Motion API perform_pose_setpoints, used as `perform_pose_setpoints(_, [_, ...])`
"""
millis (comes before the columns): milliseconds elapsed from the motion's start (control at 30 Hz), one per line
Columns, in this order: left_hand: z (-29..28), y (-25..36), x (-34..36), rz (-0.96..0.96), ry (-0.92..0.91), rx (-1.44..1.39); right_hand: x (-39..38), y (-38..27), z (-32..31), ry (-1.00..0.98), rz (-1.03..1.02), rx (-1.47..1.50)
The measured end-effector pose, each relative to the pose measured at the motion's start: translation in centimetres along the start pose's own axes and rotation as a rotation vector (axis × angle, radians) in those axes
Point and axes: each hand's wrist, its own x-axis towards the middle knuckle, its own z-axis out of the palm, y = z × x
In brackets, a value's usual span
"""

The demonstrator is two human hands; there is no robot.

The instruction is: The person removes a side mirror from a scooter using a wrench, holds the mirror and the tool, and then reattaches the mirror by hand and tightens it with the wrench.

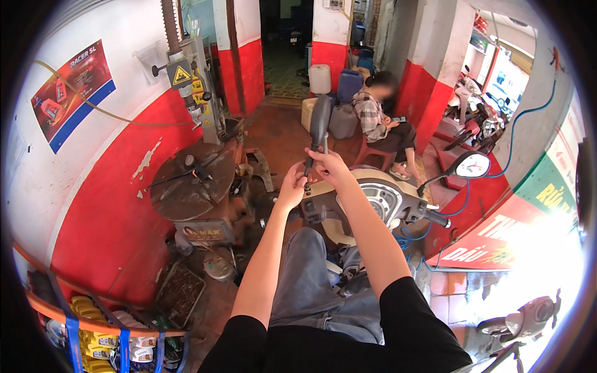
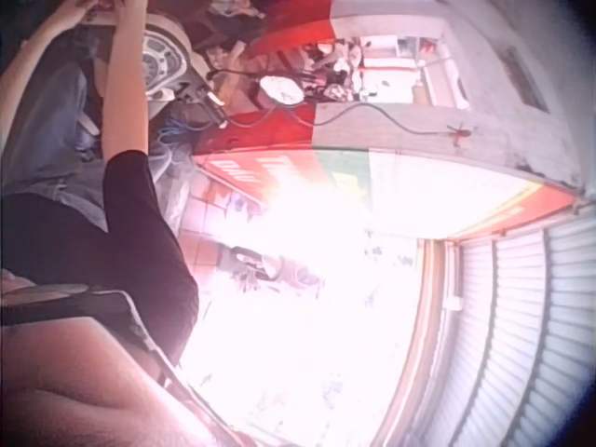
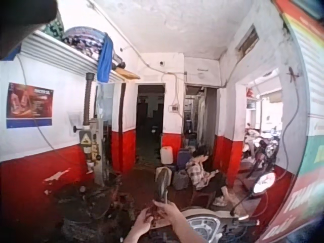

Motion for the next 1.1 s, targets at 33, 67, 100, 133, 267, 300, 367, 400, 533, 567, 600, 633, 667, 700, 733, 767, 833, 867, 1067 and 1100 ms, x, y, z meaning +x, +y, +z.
perform_pose_setpoints(33, [0.1,0.1,0.1,0.003,-0.001,-0.004,-0.5,-0.1,-0.5,0.001,-0.002,-0.005])
perform_pose_setpoints(67, [0.3,0.1,0.2,0.001,-0.002,-0.003,-1.1,-0.1,-1.0,0.005,-0.034,0.018])
perform_pose_setpoints(100, [0.4,0.1,0.2,-0.002,-0.004,0.000,-1.8,0.0,-1.1,0.009,-0.065,0.042])
perform_pose_setpoints(133, [0.4,0.1,0.1,-0.001,-0.004,-0.003,-2.3,0.3,-1.0,0.011,-0.066,0.039])
perform_pose_setpoints(267, [0.5,-0.2,-0.2,-0.010,0.033,0.154,-4.2,2.0,-0.4,0.069,-0.195,0.097])
perform_pose_setpoints(300, [0.3,-0.3,-0.3,-0.024,0.059,0.176,-5.0,2.3,0.7,0.108,-0.231,0.077])
perform_pose_setpoints(367, [-1.0,-1.6,-0.5,0.031,0.102,0.128,-5.5,3.0,2.5,0.152,-0.306,0.032])
perform_pose_setpoints(400, [-1.6,-2.1,-0.6,0.082,0.135,0.075,-5.6,3.4,3.1,0.147,-0.304,0.034])
perform_pose_setpoints(533, [1.1,2.0,-1.6,0.066,0.155,0.456,-5.6,4.7,1.1,0.194,-0.503,-0.240])
perform_pose_setpoints(567, [1.2,1.8,-1.4,0.064,0.152,0.452,-5.5,5.1,0.7,0.201,-0.584,-0.349])
perform_pose_setpoints(600, [0.3,1.5,-1.5,0.110,0.150,0.598,-5.4,5.8,1.1,0.188,-0.655,-0.452])
perform_pose_setpoints(633, [-0.4,0.9,-1.3,0.161,0.142,0.739,-5.6,5.8,1.6,0.154,-0.598,-0.439])
perform_pose_setpoints(667, [-1.1,-0.5,-0.9,0.163,0.150,0.744,-5.8,5.8,2.0,0.121,-0.541,-0.426])
perform_pose_setpoints(700, [-2.7,-2.3,-0.5,0.139,0.187,0.252,-5.9,6.0,3.6,0.091,-0.551,-0.599])
perform_pose_setpoints(733, [-2.4,-2.3,-0.6,0.098,0.199,-0.259,-6.2,5.7,4.4,0.089,-0.552,-0.780])
perform_pose_setpoints(767, [-2.2,-2.2,-1.2,0.197,0.206,-0.129,-6.8,5.2,5.0,0.018,-0.576,-0.873])
perform_pose_setpoints(833, [0.9,0.9,-1.6,0.246,0.182,0.144,-6.6,3.4,3.4,-0.035,-0.572,-1.006])
perform_pose_setpoints(867, [1.4,2.4,-1.8,0.204,0.161,0.311,-6.2,2.5,2.9,-0.120,-0.571,-1.129])
perform_pose_setpoints(1067, [-2.0,-3.4,-0.8,0.104,0.244,0.633,-3.1,1.3,5.6,-0.324,-0.489,-1.290])
perform_pose_setpoints(1100, [-1.8,-3.6,-0.8,0.055,0.267,0.614,-2.7,1.7,5.7,-0.283,-0.479,-1.265])
